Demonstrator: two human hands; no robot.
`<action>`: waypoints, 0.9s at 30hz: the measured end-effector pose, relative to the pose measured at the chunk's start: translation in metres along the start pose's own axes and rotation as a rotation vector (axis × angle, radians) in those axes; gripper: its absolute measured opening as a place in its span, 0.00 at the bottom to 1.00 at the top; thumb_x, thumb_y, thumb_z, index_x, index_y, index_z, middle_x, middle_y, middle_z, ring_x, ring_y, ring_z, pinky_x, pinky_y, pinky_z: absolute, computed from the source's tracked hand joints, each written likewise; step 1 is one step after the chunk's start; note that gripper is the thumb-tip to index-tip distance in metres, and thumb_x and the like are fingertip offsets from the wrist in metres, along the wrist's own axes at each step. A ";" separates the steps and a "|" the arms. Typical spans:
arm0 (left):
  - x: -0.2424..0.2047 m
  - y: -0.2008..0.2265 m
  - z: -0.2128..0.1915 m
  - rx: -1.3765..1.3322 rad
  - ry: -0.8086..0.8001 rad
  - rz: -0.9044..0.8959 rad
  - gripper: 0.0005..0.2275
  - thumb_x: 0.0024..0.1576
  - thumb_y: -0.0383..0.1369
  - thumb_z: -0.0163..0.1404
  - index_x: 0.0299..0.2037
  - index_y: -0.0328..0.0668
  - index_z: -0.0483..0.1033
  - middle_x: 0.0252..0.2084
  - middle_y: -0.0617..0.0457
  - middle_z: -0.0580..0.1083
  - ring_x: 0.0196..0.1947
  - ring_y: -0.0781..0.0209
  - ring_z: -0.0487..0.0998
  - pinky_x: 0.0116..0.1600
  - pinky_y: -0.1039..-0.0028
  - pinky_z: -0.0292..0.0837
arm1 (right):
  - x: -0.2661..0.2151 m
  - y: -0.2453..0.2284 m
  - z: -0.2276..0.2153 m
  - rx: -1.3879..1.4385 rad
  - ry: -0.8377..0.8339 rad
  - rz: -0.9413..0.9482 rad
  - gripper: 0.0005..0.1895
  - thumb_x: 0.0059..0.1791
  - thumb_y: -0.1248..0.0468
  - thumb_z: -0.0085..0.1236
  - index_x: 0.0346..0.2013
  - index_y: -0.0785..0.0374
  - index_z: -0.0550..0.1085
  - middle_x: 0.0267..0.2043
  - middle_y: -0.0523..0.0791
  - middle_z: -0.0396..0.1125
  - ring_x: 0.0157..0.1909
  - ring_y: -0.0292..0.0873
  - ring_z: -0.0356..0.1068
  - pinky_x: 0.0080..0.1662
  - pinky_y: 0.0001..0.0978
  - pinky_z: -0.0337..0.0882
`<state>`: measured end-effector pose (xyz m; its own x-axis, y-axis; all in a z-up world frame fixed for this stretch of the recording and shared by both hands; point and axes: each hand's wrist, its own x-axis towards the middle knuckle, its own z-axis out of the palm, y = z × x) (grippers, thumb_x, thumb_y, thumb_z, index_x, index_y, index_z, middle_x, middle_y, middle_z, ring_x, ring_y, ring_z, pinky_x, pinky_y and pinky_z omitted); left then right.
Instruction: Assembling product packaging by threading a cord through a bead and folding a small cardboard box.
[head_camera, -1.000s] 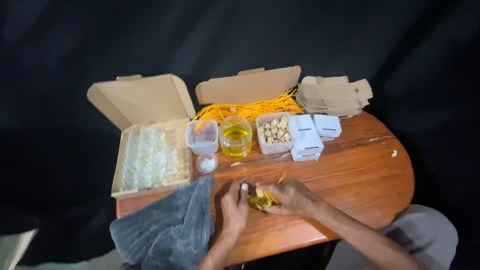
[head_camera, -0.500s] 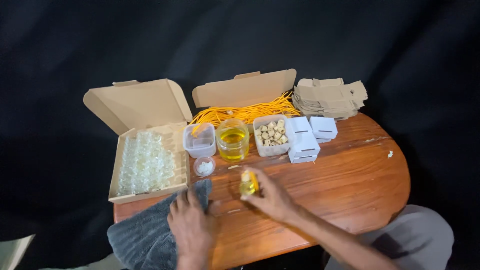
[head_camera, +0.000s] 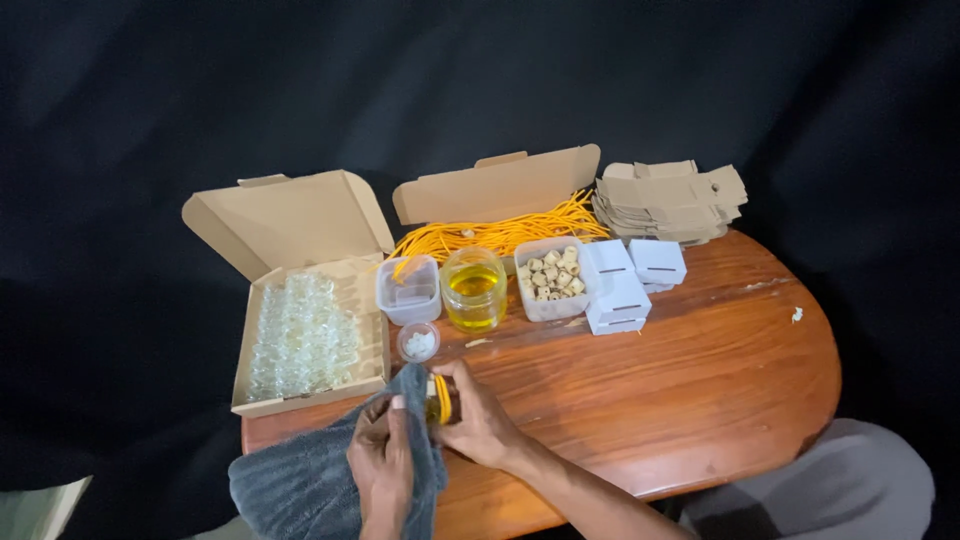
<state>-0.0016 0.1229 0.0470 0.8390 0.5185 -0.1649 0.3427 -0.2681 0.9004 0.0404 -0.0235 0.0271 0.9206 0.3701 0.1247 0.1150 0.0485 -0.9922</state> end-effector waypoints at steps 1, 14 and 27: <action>0.000 0.004 -0.001 -0.003 0.004 0.001 0.21 0.57 0.50 0.49 0.42 0.40 0.86 0.46 0.50 0.82 0.50 0.58 0.81 0.51 0.66 0.73 | -0.001 -0.009 -0.003 -0.001 -0.004 -0.003 0.35 0.41 0.71 0.69 0.57 0.63 0.61 0.49 0.50 0.71 0.47 0.38 0.71 0.48 0.27 0.72; -0.002 0.002 0.013 0.146 0.095 0.311 0.27 0.58 0.48 0.41 0.64 0.46 0.72 0.56 0.41 0.76 0.56 0.49 0.76 0.57 0.61 0.70 | 0.000 0.018 0.008 0.155 0.213 0.014 0.10 0.53 0.67 0.60 0.44 0.61 0.67 0.27 0.43 0.70 0.26 0.34 0.66 0.31 0.28 0.67; 0.016 -0.017 0.023 0.472 0.323 0.559 0.33 0.68 0.51 0.24 0.11 0.49 0.67 0.06 0.59 0.59 0.03 0.67 0.57 0.09 0.72 0.50 | 0.000 -0.001 -0.002 0.336 -0.037 0.016 0.06 0.54 0.74 0.57 0.45 0.67 0.73 0.38 0.47 0.70 0.33 0.36 0.72 0.35 0.28 0.82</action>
<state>0.0151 0.1172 0.0200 0.7999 0.3962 0.4507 0.1108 -0.8357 0.5380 0.0408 -0.0255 0.0277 0.9063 0.4066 0.1153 -0.0346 0.3432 -0.9386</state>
